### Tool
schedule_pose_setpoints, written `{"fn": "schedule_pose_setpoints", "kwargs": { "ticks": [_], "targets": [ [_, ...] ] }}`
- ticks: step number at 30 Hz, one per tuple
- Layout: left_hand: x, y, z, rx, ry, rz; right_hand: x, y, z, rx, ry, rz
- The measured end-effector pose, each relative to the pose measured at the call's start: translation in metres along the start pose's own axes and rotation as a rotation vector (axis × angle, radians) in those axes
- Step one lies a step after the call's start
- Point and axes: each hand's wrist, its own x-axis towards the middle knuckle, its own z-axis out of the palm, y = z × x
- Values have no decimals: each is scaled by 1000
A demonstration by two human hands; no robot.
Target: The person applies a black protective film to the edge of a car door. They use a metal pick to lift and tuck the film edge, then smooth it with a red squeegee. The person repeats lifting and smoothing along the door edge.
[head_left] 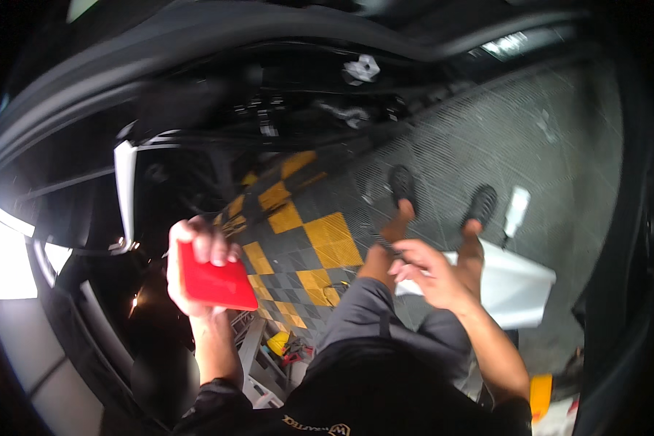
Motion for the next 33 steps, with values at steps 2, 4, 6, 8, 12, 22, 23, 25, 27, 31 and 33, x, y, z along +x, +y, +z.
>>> {"fn": "schedule_pose_setpoints", "kwargs": {
  "ticks": [2, 4, 6, 8, 12, 22, 23, 25, 27, 31, 33],
  "targets": [
    [6, 7, -15, 119, -9, 3, 15, -21, -9, -87, 50, -140],
    [16, 12, -27, 417, -55, 161, 38, -50, -5, -262, 106, -287],
    [25, 17, -32, 1075, 16, 429, 68, -76, 14, -196, 141, -502],
    [29, 18, -31, 1403, 123, 432, 89, -99, 34, -243, 180, -632],
    [43, 31, -34, 1610, 199, 319, 129, -124, 78, -438, 160, -819],
    [61, 20, -51, 1902, 43, 337, 162, -150, 125, -702, 324, -958],
    [61, 20, -51, 1889, 45, 344, 168, -149, 127, -707, 336, -980],
    [60, 22, -50, 1886, 35, 318, 178, -147, 131, -748, 358, -1098],
    [58, 27, -47, 1851, 25, 277, 183, -146, 135, -750, 363, -1166],
    [54, 38, -40, 1799, -8, 220, 185, -149, 138, -793, 364, -1177],
    [55, 39, -40, 1801, -15, 243, 183, -150, 139, -797, 352, -1120]
  ]
}}
